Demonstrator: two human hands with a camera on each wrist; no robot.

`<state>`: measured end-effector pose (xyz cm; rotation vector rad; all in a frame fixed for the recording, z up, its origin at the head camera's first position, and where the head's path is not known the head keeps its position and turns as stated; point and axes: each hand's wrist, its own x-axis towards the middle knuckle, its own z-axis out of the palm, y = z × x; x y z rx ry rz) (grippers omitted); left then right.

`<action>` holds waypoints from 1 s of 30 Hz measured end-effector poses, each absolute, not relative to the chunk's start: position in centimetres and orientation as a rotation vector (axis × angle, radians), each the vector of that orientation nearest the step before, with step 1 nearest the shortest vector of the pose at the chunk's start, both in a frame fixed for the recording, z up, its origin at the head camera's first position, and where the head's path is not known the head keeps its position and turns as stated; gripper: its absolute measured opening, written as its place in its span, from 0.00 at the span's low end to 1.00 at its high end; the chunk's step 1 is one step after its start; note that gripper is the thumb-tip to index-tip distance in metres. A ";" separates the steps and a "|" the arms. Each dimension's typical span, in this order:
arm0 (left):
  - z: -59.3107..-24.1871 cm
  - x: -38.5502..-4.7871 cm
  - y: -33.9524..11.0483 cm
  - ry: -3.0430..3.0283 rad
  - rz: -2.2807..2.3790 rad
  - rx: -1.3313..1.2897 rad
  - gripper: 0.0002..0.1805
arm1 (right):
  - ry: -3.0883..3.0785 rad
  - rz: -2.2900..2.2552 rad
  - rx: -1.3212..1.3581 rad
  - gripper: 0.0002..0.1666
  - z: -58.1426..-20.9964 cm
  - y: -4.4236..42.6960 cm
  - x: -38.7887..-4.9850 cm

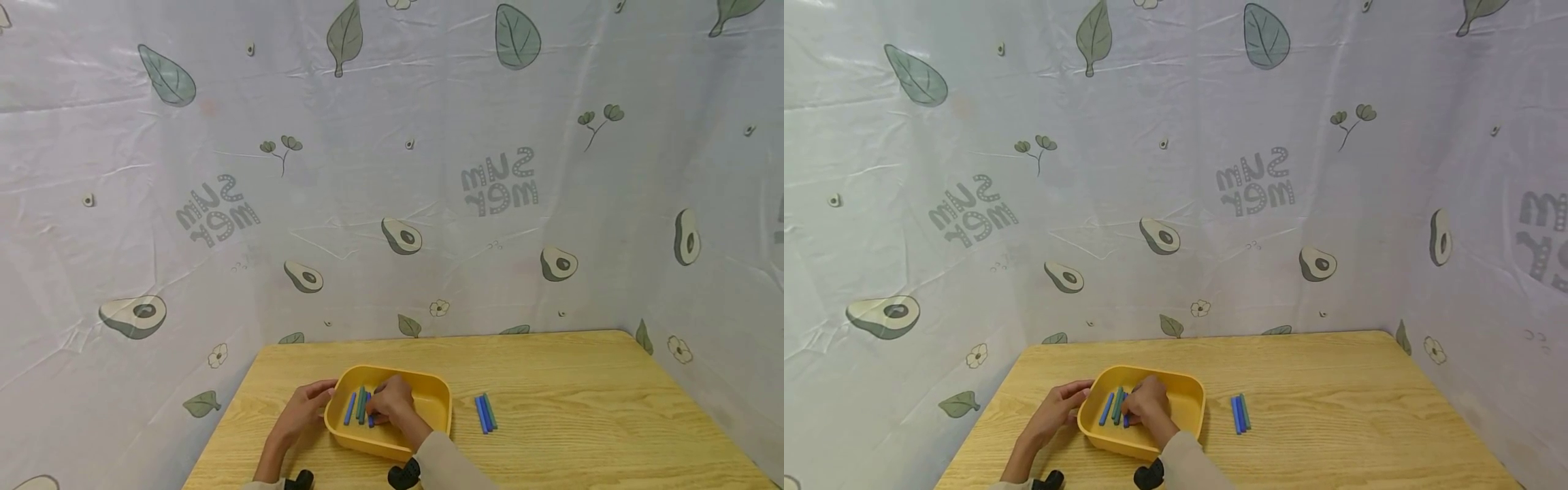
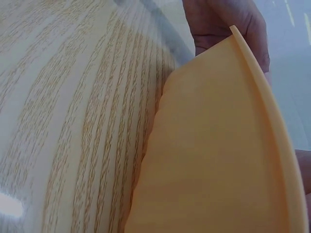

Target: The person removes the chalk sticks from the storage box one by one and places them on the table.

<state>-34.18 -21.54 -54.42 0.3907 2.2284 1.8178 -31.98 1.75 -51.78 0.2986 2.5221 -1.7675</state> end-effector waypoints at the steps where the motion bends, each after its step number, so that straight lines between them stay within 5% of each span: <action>1: -54.4 -34.2 -21.5 2.230 1.814 0.395 0.30 | 2.518 -1.765 0.298 0.20 -51.8 1.8 -32.0; 30: -54.4 -34.2 -21.5 2.223 1.815 0.395 0.30 | 2.154 -1.823 0.193 0.19 -50.2 5.3 -32.1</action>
